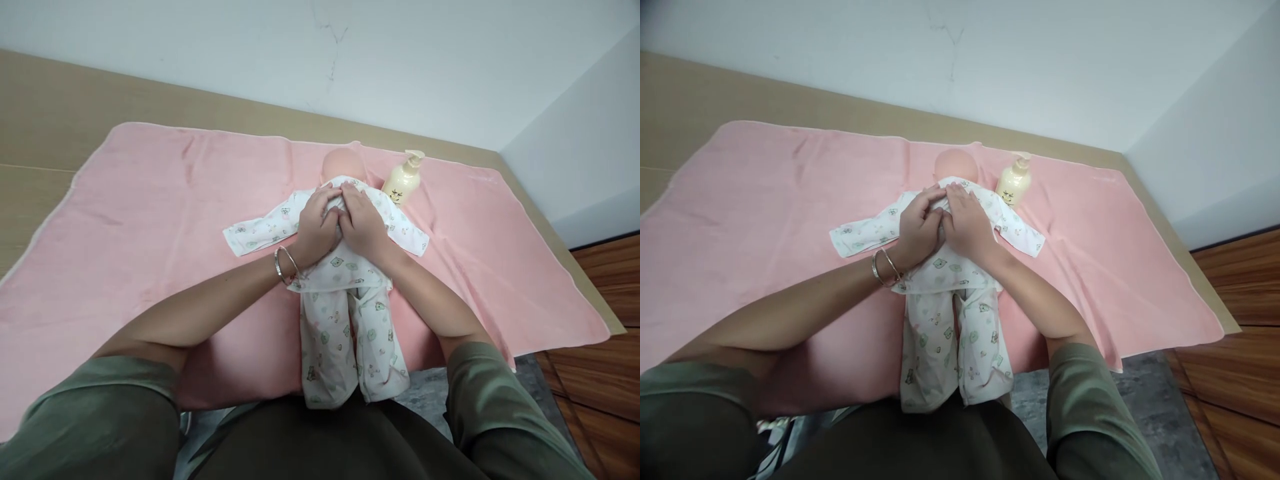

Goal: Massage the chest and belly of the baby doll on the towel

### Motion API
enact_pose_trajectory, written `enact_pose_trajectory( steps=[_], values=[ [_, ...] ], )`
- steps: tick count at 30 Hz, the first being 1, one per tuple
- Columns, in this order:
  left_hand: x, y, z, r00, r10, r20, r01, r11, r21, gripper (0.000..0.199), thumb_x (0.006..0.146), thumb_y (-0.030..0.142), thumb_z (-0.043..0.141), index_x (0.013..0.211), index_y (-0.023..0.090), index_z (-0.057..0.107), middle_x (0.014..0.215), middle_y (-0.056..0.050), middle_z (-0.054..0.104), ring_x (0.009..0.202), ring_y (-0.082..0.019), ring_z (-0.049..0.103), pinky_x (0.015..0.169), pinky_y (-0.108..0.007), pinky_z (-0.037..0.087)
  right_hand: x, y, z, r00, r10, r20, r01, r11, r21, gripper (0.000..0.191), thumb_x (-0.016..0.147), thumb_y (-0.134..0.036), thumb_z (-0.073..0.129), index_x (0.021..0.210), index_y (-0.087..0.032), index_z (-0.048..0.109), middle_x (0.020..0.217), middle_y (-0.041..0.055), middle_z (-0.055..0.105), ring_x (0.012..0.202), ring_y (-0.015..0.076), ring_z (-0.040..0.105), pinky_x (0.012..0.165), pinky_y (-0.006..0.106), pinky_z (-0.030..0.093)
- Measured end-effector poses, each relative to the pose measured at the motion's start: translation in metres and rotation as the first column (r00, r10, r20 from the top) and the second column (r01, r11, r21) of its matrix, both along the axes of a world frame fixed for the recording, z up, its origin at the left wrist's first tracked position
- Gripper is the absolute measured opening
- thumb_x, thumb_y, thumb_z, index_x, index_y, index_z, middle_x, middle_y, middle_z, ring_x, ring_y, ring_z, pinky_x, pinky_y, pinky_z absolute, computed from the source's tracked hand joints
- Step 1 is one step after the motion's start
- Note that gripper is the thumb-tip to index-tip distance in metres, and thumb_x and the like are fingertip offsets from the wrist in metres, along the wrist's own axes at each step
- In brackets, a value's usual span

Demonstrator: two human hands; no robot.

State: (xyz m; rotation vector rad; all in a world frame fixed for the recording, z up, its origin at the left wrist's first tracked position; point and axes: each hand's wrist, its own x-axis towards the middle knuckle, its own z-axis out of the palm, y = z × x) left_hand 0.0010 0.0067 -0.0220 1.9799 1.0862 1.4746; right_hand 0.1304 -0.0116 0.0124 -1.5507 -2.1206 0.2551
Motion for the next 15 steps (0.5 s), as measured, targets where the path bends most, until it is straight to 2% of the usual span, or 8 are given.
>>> enact_pose_trajectory(
  steps=[3,6,10,13,15],
  values=[
    [0.001,0.000,-0.008,0.989,0.007,-0.149,-0.002,1.000,0.030,0.042,0.089,0.019,0.042,0.127,0.018,0.059,0.137,-0.009,0.062,0.136,-0.024,0.051,0.121,-0.049,0.034,0.012,0.013,0.002,0.999,-0.020,0.027,0.021,0.999,-0.038,0.053,0.094,-0.019,0.036,0.145,-0.004,0.044,0.156,0.0135,0.043,0.149,0.0232,0.034,0.127,0.045,0.023],
    [-0.002,0.002,-0.015,0.972,0.017,-0.236,-0.013,1.000,0.019,0.045,0.092,0.024,0.040,0.134,0.014,0.054,0.147,-0.013,0.053,0.144,-0.026,0.041,0.124,-0.053,0.025,0.017,0.017,0.007,0.990,-0.130,0.063,0.134,0.988,-0.081,0.053,0.099,-0.027,0.036,0.145,-0.001,0.043,0.154,0.0187,0.045,0.147,0.0271,0.036,0.125,0.045,0.026],
    [-0.005,0.006,-0.018,0.954,0.026,-0.298,-0.033,0.999,-0.017,0.051,0.093,0.029,0.041,0.140,0.011,0.048,0.152,-0.017,0.046,0.149,-0.032,0.031,0.124,-0.057,0.021,0.003,-0.005,0.010,0.954,-0.221,0.202,0.240,0.968,-0.074,0.054,0.100,-0.023,0.035,0.146,0.004,0.039,0.154,0.0253,0.041,0.148,0.0323,0.034,0.125,0.050,0.024],
    [-0.008,0.008,-0.016,0.941,0.017,-0.337,-0.022,1.000,-0.012,0.051,0.093,0.032,0.042,0.139,0.013,0.050,0.152,-0.015,0.048,0.148,-0.032,0.033,0.124,-0.056,0.023,-0.011,-0.027,0.008,0.953,-0.151,0.261,0.157,0.988,-0.002,0.053,0.097,-0.017,0.036,0.147,0.002,0.039,0.156,0.0244,0.038,0.150,0.0325,0.030,0.125,0.050,0.023],
    [-0.009,0.010,-0.016,0.935,0.009,-0.353,-0.010,1.000,0.000,0.051,0.092,0.033,0.041,0.138,0.014,0.051,0.151,-0.014,0.049,0.146,-0.031,0.037,0.123,-0.054,0.025,-0.013,-0.031,0.005,0.963,-0.068,0.259,0.066,0.998,0.016,0.052,0.095,-0.015,0.038,0.146,-0.003,0.043,0.157,0.0214,0.038,0.151,0.0305,0.027,0.126,0.051,0.020]
  ],
)
